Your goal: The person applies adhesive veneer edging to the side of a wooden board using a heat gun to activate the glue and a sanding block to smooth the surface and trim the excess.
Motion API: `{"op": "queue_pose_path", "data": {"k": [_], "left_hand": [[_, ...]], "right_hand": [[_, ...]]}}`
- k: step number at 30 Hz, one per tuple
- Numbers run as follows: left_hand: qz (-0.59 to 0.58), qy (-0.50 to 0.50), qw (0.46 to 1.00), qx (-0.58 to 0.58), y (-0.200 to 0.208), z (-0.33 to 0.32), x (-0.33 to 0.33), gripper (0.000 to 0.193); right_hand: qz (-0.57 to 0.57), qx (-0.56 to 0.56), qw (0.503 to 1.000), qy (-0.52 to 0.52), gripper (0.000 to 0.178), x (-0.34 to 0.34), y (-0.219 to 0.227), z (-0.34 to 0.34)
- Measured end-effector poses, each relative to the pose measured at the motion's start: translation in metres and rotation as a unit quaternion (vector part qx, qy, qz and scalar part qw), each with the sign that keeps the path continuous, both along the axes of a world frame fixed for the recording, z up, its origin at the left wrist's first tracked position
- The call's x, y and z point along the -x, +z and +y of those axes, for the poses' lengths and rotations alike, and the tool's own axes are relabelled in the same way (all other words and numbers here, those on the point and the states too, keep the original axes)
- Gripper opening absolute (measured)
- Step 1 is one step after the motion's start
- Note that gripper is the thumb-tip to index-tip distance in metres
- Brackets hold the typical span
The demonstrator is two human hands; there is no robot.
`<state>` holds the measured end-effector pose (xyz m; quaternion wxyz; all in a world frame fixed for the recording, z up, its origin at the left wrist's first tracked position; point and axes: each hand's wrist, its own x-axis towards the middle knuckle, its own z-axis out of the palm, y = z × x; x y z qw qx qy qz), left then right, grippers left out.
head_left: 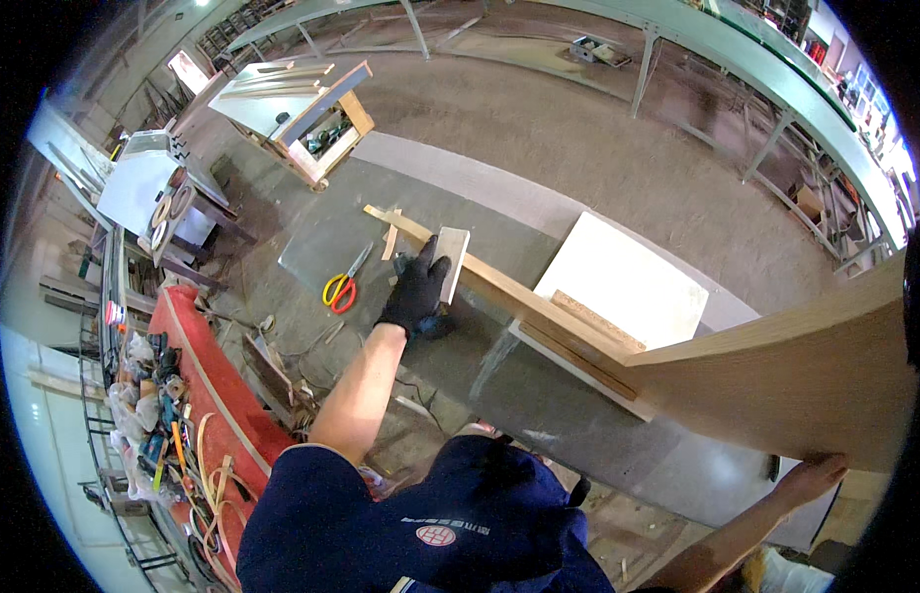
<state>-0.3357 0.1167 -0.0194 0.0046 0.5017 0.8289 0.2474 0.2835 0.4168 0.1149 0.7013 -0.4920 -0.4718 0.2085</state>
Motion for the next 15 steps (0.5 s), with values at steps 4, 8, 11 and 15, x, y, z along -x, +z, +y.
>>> {"op": "queue_pose_path", "data": {"k": [4,8,11,15], "left_hand": [[-0.131,0.139,0.979,0.071,0.054,0.035,-0.043,0.059],[-0.033,0.117,0.99,0.073,0.054,0.047,-0.063,0.07],[-0.1,0.026,0.991,0.086,0.061,0.062,-0.098,0.076],[-0.219,-0.127,0.959,0.128,0.076,0.098,-0.195,0.08]], "right_hand": [[-0.026,-0.044,0.997,0.051,0.064,-0.017,-0.014,0.007],[-0.043,-0.06,0.997,0.036,0.072,-0.02,-0.018,0.01],[-0.023,-0.049,0.998,0.028,0.072,-0.016,-0.014,0.004],[0.014,-0.036,0.997,0.059,0.065,-0.019,-0.02,0.01]]}}
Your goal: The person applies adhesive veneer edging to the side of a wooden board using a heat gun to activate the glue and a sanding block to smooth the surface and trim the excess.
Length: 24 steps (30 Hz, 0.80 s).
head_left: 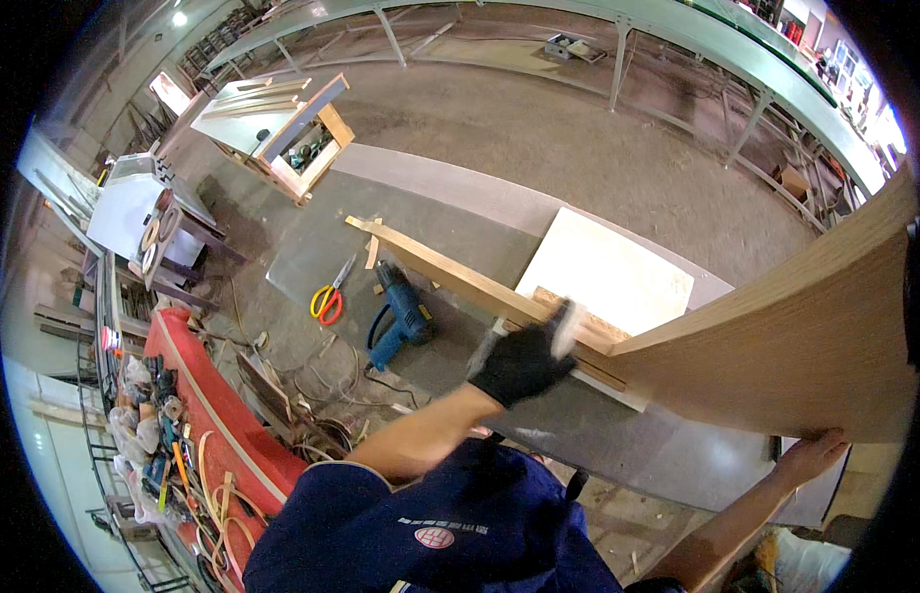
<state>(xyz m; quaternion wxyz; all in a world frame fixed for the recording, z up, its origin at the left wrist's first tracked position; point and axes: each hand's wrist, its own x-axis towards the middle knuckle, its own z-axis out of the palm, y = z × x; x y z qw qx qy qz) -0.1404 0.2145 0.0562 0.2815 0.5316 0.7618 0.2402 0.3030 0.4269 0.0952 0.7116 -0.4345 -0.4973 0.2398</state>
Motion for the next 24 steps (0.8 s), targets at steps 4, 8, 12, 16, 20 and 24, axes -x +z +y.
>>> {"op": "queue_pose_path", "data": {"k": [4,8,12,16,20,24], "left_hand": [[0.005,-0.05,0.999,0.019,0.016,0.011,-0.026,0.077],[0.037,0.04,0.998,-0.034,-0.008,-0.016,0.051,0.074],[0.063,0.044,0.996,0.032,0.013,-0.008,0.044,0.08],[0.002,-0.035,0.999,-0.011,0.005,0.019,-0.036,0.083],[0.045,0.006,0.999,-0.015,-0.01,0.006,-0.004,0.082],[0.129,0.157,0.979,0.003,0.007,-0.029,0.097,0.075]], "right_hand": [[-0.03,-0.031,0.999,-0.02,0.064,-0.004,-0.005,0.0],[-0.027,-0.006,1.0,-0.015,0.07,0.003,0.001,-0.011],[-0.031,-0.015,0.999,-0.013,0.073,0.006,0.002,-0.004],[-0.065,-0.008,0.997,-0.042,0.069,0.01,0.004,0.002],[-0.091,0.02,0.991,-0.096,0.068,0.022,0.011,-0.005],[-0.113,0.007,0.991,-0.069,0.069,-0.002,0.002,0.0]]}}
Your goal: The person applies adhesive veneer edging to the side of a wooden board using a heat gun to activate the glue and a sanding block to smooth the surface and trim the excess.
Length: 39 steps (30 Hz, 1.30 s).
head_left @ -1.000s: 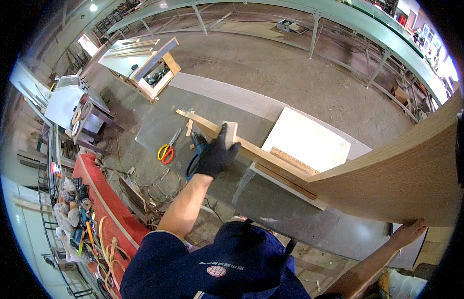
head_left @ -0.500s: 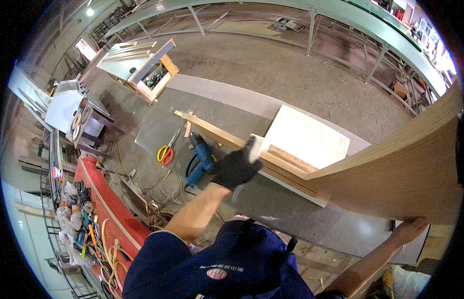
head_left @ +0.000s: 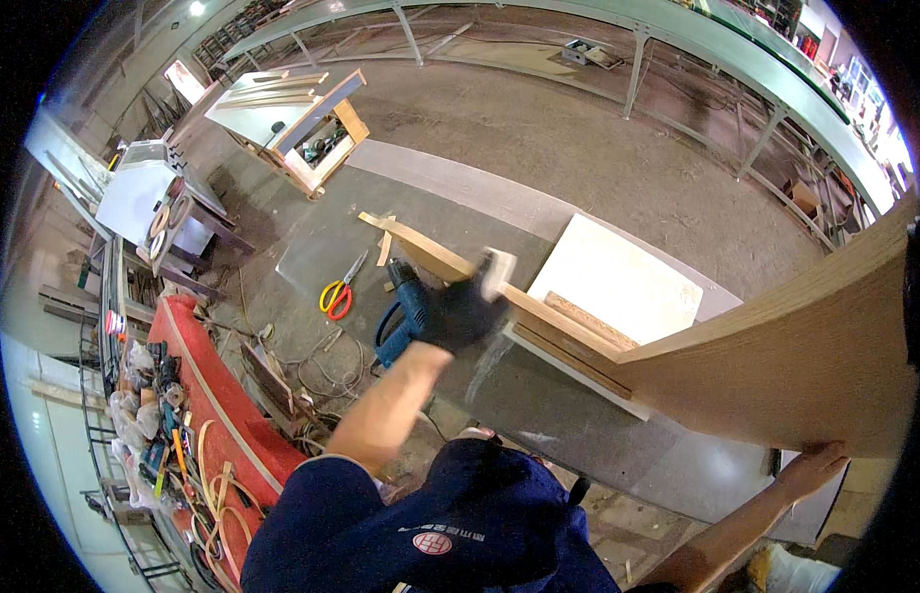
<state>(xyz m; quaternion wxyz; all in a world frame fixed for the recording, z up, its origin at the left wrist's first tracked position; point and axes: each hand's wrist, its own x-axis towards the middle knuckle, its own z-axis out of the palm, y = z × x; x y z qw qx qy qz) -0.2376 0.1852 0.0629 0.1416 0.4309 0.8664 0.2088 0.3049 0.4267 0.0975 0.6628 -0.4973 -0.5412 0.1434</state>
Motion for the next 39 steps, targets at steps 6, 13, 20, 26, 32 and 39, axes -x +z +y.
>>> {"op": "queue_pose_path", "data": {"k": [6,13,20,26,32,39], "left_hand": [[-0.064,0.021,0.997,0.037,0.009,0.013,-0.019,0.077],[-0.063,-0.12,0.989,-0.056,-0.033,0.023,-0.086,0.077],[0.097,0.026,0.99,-0.098,-0.036,-0.03,0.052,0.079],[-0.015,-0.079,0.99,-0.117,-0.077,0.005,-0.083,0.084],[0.065,-0.1,0.976,-0.181,-0.095,0.004,-0.078,0.084],[-0.047,0.034,0.975,-0.215,-0.072,-0.012,0.003,0.074]], "right_hand": [[0.093,-0.016,0.995,0.044,0.057,0.012,0.005,-0.003],[0.026,0.017,0.999,-0.021,0.061,0.018,0.017,-0.006],[0.1,0.002,0.994,-0.042,0.051,0.026,0.019,-0.004],[0.081,-0.043,0.996,0.002,0.044,0.026,0.017,-0.003],[0.013,-0.072,0.996,-0.051,0.04,0.01,0.01,0.006],[0.162,-0.069,0.984,0.001,0.039,-0.003,0.004,0.018]]}}
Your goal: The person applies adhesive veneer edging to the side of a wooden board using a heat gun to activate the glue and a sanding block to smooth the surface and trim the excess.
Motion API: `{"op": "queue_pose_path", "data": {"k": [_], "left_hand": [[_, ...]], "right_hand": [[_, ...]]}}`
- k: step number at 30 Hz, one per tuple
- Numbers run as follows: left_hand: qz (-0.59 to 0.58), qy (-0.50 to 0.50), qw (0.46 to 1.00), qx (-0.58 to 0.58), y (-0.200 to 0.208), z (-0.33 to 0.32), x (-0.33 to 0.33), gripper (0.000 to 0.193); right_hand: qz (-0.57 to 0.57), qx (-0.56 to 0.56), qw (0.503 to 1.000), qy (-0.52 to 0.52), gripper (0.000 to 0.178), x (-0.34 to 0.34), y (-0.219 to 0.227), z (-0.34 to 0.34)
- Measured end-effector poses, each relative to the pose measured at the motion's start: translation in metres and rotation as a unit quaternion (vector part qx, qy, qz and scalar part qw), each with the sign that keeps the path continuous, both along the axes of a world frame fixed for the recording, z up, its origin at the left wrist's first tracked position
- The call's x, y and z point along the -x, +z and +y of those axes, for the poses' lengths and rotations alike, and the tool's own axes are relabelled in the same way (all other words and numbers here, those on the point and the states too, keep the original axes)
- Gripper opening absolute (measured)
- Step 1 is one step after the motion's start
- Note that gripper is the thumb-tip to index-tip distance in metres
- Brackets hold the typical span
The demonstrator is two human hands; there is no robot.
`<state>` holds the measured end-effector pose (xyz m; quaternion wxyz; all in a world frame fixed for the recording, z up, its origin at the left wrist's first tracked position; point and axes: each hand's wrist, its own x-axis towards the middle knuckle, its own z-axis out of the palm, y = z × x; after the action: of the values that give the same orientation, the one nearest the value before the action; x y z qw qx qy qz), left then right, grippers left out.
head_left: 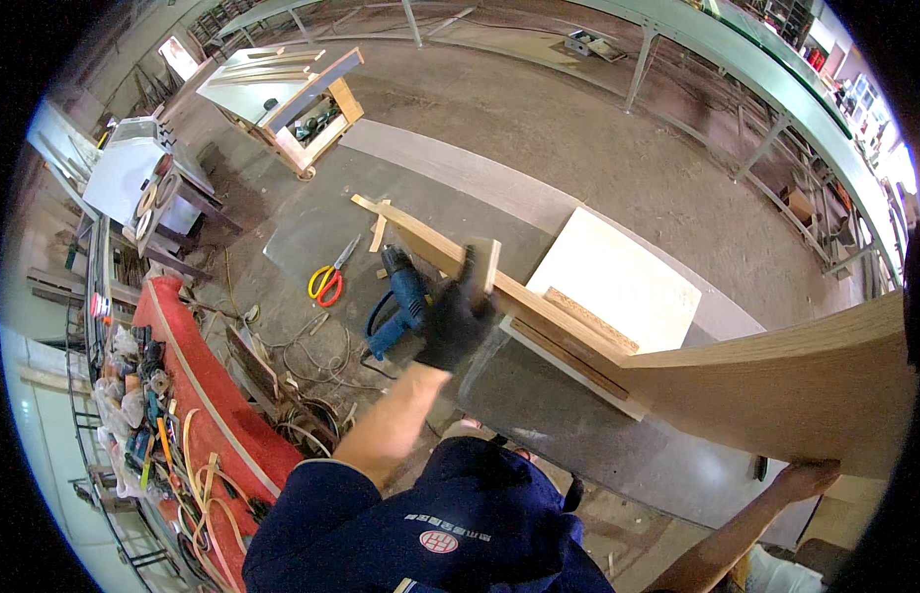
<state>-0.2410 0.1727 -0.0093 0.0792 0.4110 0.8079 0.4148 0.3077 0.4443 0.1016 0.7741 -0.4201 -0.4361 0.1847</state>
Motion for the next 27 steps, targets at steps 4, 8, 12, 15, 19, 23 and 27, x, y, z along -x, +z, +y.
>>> {"op": "queue_pose_path", "data": {"k": [4,8,12,15,19,23,27], "left_hand": [[-0.019,-0.109,0.993,0.041,-0.008,0.035,-0.123,0.085],[-0.012,-0.174,0.975,0.137,0.007,0.051,-0.161,0.088],[0.026,-0.051,0.996,0.064,-0.001,0.035,-0.104,0.083],[-0.013,-0.036,0.996,0.078,0.012,0.036,-0.113,0.084],[0.021,-0.11,0.987,0.116,0.012,0.053,-0.176,0.087],[0.016,-0.106,0.983,0.148,0.021,0.048,-0.151,0.089],[0.003,-0.079,0.988,0.13,0.027,0.045,-0.125,0.091]], "right_hand": [[-0.002,0.019,0.999,0.041,0.044,0.0,-0.002,0.002],[-0.041,-0.002,0.999,0.036,0.052,0.007,-0.002,0.003],[-0.177,-0.033,0.984,-0.02,0.058,-0.029,-0.01,0.005],[-0.037,0.01,0.999,0.024,0.064,-0.005,-0.002,0.003],[-0.044,-0.002,0.999,0.016,0.057,0.014,0.001,-0.002],[-0.078,0.016,0.997,-0.001,0.042,0.0,-0.002,-0.004],[-0.081,0.029,0.996,-0.033,0.036,0.021,0.012,-0.013]]}}
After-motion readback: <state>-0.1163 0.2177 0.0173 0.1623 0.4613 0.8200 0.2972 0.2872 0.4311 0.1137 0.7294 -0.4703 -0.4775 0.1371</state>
